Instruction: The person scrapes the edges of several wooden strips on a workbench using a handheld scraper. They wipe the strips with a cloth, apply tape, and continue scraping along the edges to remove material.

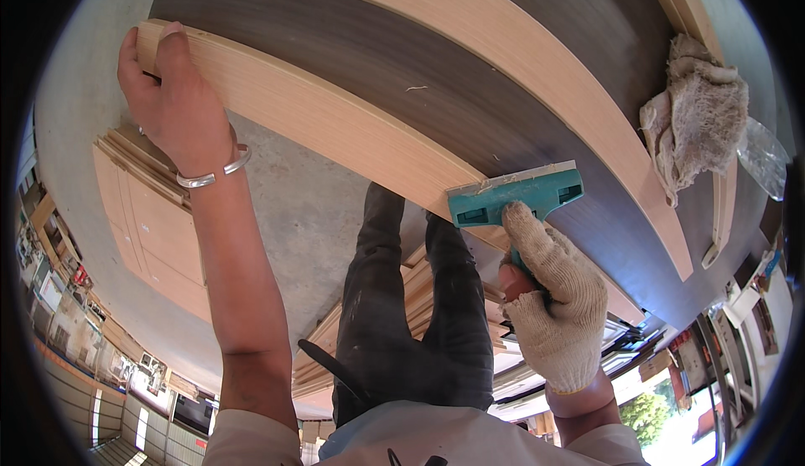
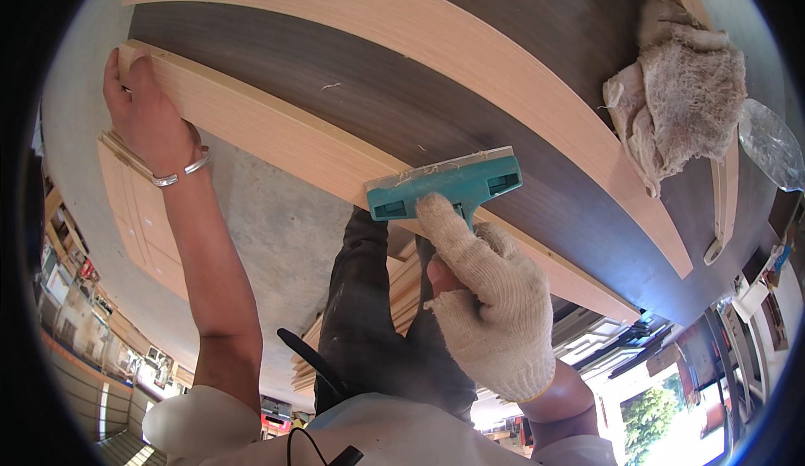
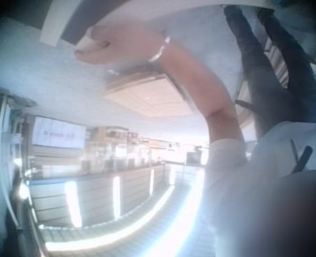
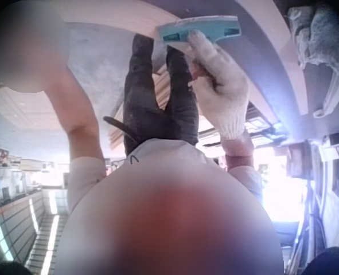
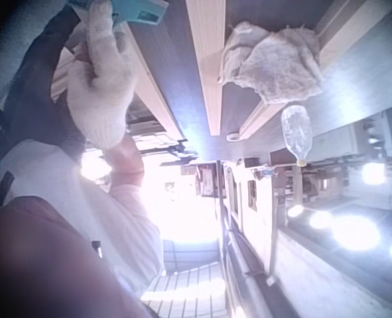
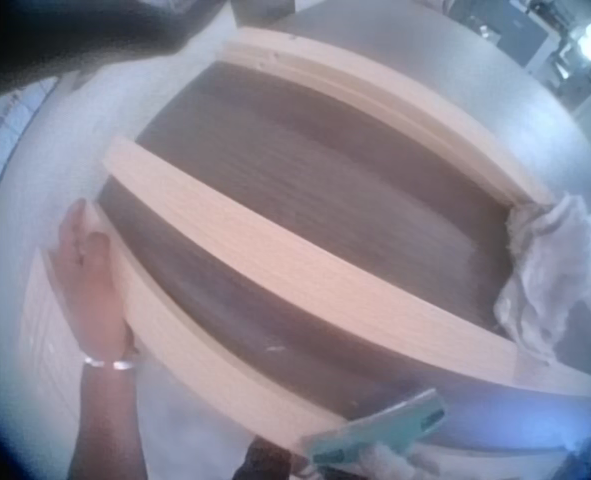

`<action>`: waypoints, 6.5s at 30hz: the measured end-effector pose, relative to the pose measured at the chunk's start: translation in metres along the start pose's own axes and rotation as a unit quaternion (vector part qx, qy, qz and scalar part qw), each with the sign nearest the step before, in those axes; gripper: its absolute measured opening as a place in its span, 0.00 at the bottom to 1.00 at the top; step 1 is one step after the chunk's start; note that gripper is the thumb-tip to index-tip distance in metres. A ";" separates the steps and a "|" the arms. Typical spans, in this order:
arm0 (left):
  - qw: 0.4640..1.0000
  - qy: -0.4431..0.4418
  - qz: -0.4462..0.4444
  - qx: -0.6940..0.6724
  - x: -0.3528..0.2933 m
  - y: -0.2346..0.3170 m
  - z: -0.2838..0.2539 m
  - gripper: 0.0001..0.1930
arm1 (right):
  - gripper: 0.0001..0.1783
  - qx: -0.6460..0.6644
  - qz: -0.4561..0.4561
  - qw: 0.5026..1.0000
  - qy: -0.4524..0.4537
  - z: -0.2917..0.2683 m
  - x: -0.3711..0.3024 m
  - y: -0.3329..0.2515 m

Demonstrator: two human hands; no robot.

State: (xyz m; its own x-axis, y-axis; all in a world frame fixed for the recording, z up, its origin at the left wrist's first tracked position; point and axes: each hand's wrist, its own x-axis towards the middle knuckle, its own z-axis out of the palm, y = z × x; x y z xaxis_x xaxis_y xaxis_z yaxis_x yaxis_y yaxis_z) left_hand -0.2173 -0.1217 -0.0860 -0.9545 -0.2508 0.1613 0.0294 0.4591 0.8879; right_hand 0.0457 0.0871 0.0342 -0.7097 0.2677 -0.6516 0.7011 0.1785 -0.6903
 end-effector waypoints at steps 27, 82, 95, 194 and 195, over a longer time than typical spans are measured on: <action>1.000 -0.003 -0.019 0.018 -0.002 0.005 0.000 0.33 | 0.35 0.021 -0.065 0.998 -0.001 0.009 0.001 0.014; 0.997 -0.010 0.028 0.066 0.003 -0.008 -0.005 0.35 | 0.37 -0.006 -0.096 0.995 0.000 0.034 0.029 -0.023; 0.999 -0.016 0.015 0.045 0.001 -0.003 -0.004 0.35 | 0.32 -0.010 -0.056 0.998 -0.034 0.034 0.036 -0.039; 0.992 -0.052 0.111 -0.026 0.002 -0.027 -0.017 0.25 | 0.28 -0.052 -0.081 0.994 -0.052 0.093 0.093 -0.113; 0.991 -0.057 0.113 -0.030 0.003 -0.028 -0.019 0.25 | 0.29 -0.049 -0.080 0.994 -0.052 0.094 0.094 -0.115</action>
State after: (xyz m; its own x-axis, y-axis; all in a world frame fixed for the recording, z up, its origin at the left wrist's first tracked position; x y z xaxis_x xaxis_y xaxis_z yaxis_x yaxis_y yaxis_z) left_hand -0.2150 -0.1519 -0.1023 -0.9488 -0.0472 0.3123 0.2611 0.4394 0.8595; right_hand -0.1078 0.0033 0.0228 -0.8121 0.1291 -0.5690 0.5786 0.3043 -0.7567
